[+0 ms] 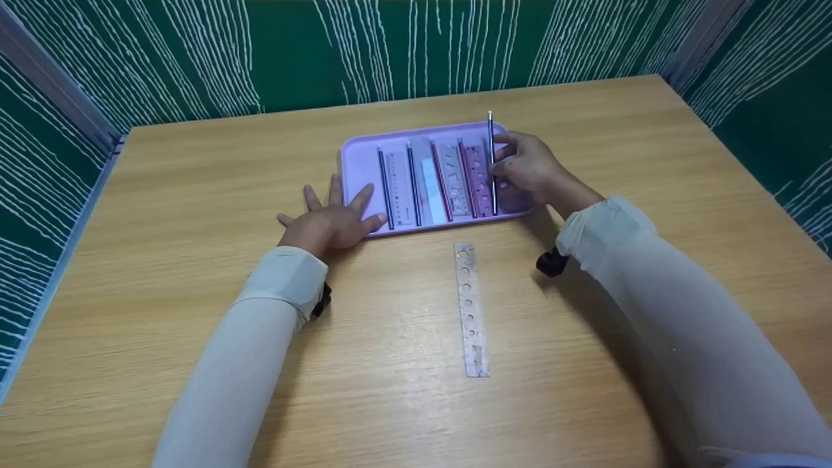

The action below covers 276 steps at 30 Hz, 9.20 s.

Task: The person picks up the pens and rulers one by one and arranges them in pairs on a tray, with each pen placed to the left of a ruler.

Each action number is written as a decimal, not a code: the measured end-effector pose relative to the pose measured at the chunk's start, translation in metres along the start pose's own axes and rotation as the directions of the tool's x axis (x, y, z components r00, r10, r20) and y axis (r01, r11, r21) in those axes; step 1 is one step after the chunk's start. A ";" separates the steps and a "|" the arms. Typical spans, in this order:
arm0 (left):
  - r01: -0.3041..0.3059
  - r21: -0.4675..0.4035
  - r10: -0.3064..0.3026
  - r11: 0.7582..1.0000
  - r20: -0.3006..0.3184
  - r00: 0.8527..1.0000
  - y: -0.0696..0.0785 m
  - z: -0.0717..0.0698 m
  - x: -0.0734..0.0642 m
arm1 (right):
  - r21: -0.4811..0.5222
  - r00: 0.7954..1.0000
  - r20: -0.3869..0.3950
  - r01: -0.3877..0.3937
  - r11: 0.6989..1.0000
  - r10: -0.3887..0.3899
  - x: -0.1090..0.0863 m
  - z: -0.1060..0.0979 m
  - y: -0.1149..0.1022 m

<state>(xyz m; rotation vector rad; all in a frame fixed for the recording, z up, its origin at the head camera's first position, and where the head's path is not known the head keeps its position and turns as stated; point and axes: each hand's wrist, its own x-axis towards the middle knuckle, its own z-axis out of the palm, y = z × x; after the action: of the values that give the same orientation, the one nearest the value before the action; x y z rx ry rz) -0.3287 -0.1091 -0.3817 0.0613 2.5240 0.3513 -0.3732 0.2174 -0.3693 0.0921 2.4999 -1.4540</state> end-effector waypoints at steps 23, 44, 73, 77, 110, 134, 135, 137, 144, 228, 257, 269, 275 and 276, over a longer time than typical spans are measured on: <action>-0.009 0.005 0.009 1.000 -0.020 1.000 0.000 0.001 -0.001 | -0.215 0.994 -0.022 -0.107 0.971 0.105 0.003 0.004 -0.004; -0.013 0.007 0.014 1.000 -0.023 1.000 -0.001 0.002 -0.001 | -0.414 0.994 -0.108 -0.070 0.907 0.028 -0.004 0.015 -0.004; -0.006 -0.005 0.006 1.000 -0.007 1.000 -0.001 0.001 -0.002 | -0.110 0.992 0.056 0.115 0.987 -0.109 -0.072 0.028 -0.001; -0.004 -0.001 0.004 1.000 -0.002 1.000 0.000 0.001 -0.001 | -0.009 0.985 0.130 0.113 0.994 -0.111 -0.081 0.032 0.003; -0.007 -0.001 0.007 1.000 -0.005 1.000 0.000 0.000 -0.002 | -0.270 0.961 0.168 0.258 0.928 -0.218 -0.113 0.064 0.033; -0.010 -0.017 0.009 1.000 -0.010 1.000 0.000 -0.001 -0.003 | -0.323 0.945 0.169 0.320 0.891 -0.278 -0.114 0.065 0.032; -0.011 -0.016 0.011 1.000 -0.009 1.000 0.000 -0.001 -0.003 | -0.316 0.944 0.173 0.325 0.891 -0.282 -0.113 0.065 0.032; -0.011 -0.012 0.011 1.000 -0.008 1.000 -0.001 -0.001 -0.003 | -0.307 0.943 0.177 0.326 0.894 -0.283 -0.113 0.065 0.031; -0.008 -0.006 0.008 1.000 -0.014 1.000 0.000 0.000 -0.003 | -0.257 0.957 0.184 0.266 0.929 -0.223 -0.113 0.059 0.027; -0.022 -0.004 0.022 1.000 -0.021 1.000 -0.001 0.000 -0.005 | -0.260 0.960 0.209 0.240 0.935 -0.188 -0.113 0.058 0.032; -0.015 0.007 0.015 1.000 -0.013 1.000 0.000 0.000 -0.003 | 0.160 0.980 0.174 0.070 0.985 -0.098 -0.112 0.050 0.033; -0.010 0.016 0.011 1.000 -0.012 1.000 0.001 0.000 -0.004 | 0.255 0.972 0.202 0.067 0.965 -0.121 -0.110 0.047 0.039; -0.012 0.010 0.012 1.000 -0.007 1.000 0.001 -0.001 -0.004 | 0.266 0.971 0.219 0.033 0.963 -0.093 -0.108 0.046 0.041; -0.012 0.008 0.012 1.000 -0.006 1.000 0.001 -0.001 -0.004 | 0.267 0.970 0.224 0.031 0.963 -0.093 -0.108 0.046 0.042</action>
<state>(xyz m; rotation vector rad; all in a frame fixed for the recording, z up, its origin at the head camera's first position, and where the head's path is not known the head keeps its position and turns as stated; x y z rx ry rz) -0.3263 -0.1091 -0.3786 0.0784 2.5325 0.3462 -0.2534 0.2060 -0.4001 -0.1076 2.1321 -1.7064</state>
